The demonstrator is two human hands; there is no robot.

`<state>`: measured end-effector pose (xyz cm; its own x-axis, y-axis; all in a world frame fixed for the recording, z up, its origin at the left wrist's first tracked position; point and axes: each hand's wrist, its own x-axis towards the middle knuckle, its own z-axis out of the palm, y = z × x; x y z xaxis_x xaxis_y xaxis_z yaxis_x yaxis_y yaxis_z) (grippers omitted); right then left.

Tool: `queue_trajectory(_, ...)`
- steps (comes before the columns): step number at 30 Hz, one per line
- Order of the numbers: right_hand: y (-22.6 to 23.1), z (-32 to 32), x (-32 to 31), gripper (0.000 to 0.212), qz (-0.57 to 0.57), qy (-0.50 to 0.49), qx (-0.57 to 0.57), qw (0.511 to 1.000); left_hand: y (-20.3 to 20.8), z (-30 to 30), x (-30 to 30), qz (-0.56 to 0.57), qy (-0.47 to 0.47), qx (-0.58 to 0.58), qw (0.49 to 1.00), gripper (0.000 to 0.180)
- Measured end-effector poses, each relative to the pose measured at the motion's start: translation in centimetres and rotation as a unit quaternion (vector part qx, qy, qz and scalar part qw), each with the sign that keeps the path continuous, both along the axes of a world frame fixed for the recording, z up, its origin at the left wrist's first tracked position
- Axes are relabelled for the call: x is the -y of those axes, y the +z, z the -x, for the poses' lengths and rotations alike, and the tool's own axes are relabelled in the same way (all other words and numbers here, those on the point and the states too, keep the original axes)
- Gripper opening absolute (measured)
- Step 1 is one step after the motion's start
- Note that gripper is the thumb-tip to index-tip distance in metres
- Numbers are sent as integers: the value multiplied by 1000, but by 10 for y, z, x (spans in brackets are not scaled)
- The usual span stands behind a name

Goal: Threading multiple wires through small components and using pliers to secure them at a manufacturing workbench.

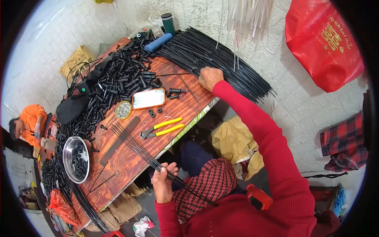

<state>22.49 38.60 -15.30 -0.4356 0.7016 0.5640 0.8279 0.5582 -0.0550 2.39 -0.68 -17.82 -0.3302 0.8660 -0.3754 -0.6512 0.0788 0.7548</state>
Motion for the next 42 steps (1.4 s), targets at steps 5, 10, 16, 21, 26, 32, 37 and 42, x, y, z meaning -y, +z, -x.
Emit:
queue_trajectory(5,9,-14,5,16,21,-79,-139,987,1,0,0,6,7,2,1000,27)
queue_trajectory(10,-2,-30,4,17,65,-30,-116,991,0,-1,1,-6,10,-2,1000,28)
queue_trajectory(16,-4,-30,-5,16,23,-64,-73,995,-3,-1,2,-2,11,-11,1000,28)
queue_trajectory(21,6,-31,-2,16,51,-59,-70,994,-4,-1,1,0,14,-16,1000,26)
queue_trajectory(26,27,-26,-1,20,46,-81,-172,981,-3,-2,1,1,15,-22,1000,27)
queue_trajectory(32,79,-16,13,34,280,86,-418,860,-5,-1,3,-11,14,-32,999,29)
queue_trajectory(37,146,-17,53,35,357,177,-514,759,-3,-6,6,-29,21,-23,999,30)
queue_trajectory(42,177,-24,127,29,429,272,-529,680,1,-8,22,-44,23,-36,998,29)
